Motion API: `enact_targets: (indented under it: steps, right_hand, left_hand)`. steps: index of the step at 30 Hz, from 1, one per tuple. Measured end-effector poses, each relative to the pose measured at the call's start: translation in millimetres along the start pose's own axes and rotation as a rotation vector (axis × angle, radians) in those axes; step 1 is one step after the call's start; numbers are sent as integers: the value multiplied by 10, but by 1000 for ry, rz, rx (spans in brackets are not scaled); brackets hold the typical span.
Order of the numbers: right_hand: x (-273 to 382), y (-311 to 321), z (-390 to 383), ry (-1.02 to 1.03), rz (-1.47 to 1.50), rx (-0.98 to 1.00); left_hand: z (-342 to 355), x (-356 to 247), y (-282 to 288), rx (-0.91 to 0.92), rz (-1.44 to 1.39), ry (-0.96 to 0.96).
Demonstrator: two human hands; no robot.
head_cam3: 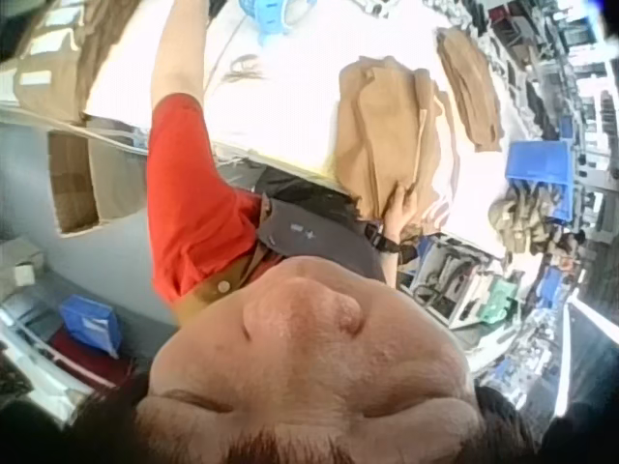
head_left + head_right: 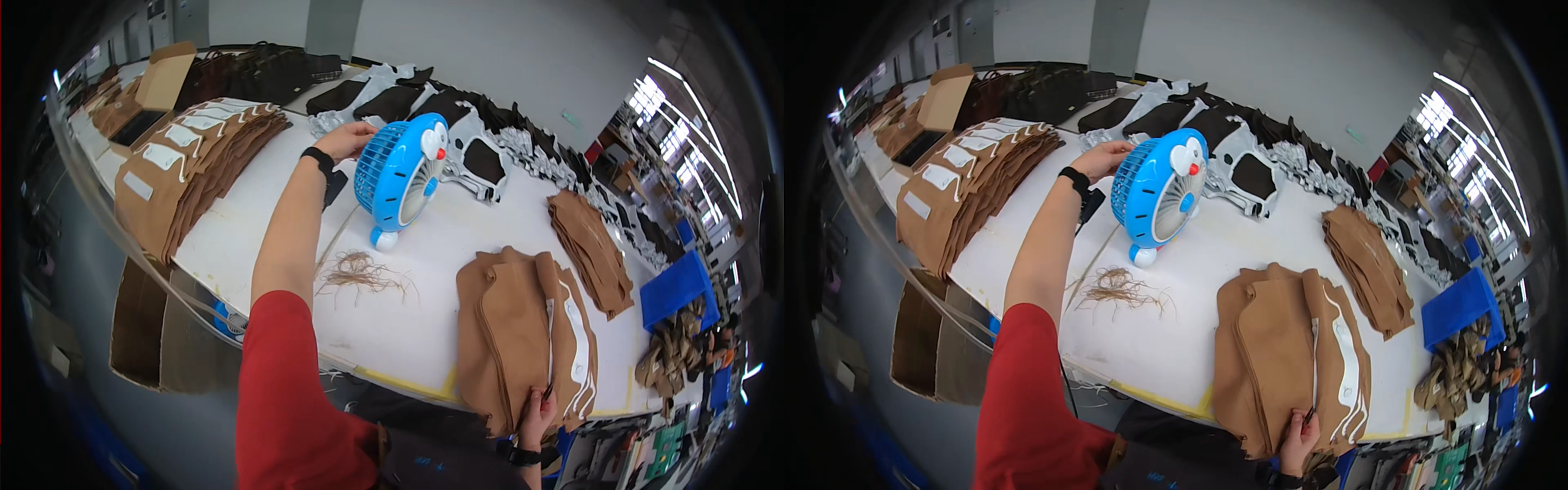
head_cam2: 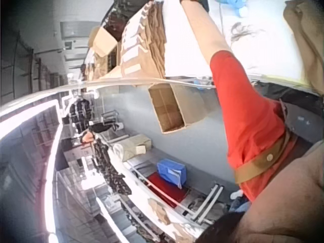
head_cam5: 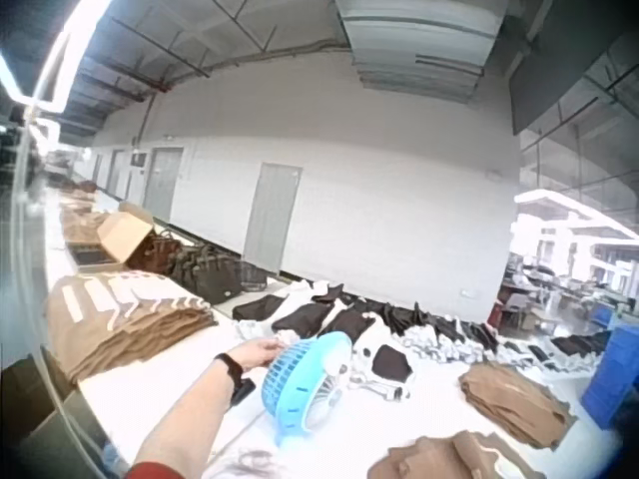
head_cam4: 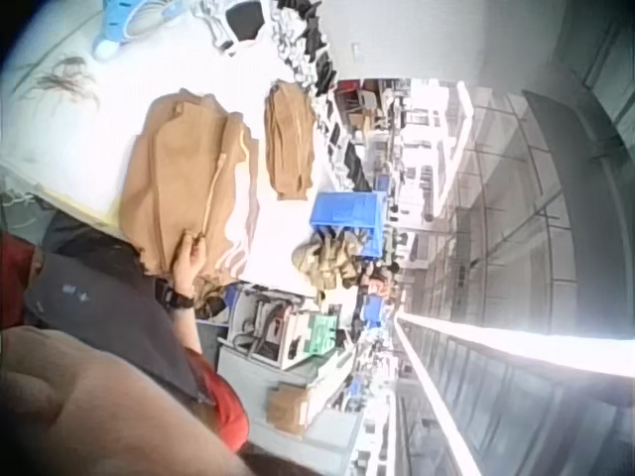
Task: Trimming threads and excess material from leather pieces using snips at a workshop station.
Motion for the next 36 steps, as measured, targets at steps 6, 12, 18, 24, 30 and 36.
enact_targets:
  steps: [6,12,18,24,30,36]
  right_hand:
    - [6,-3,37,-17,-32,-12]
    - [-59,36,-16,-68,-25,-19]
    - [2,-2,-61,-104,-11,-11]
    - [-5,2,-54,-104,-6,-23]
    - [-39,8,-46,-139,69,-10]
    - [-3,5,-49,-115,54,-9]
  left_hand:
    - [-17,34,104,-49,-39,-7]
    - [-21,0,101,-79,-46,-25]
    - [-83,-5,134,-82,-46,-62]
    - [-93,7,127,-132,-40,-29]
    - [-85,67,210,-178,-83,-24]
    - [-45,165,296,-211,-112,-33]
Point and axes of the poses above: each hand's wrist, its own z-axis towards the middle knuckle, its own y-axis out of the back of the hand, x = y × z, the point moved 10 cm from there along z, towards the middle knuckle, and after that the axes turned 2 degrees about x, right-handed, at the moved point
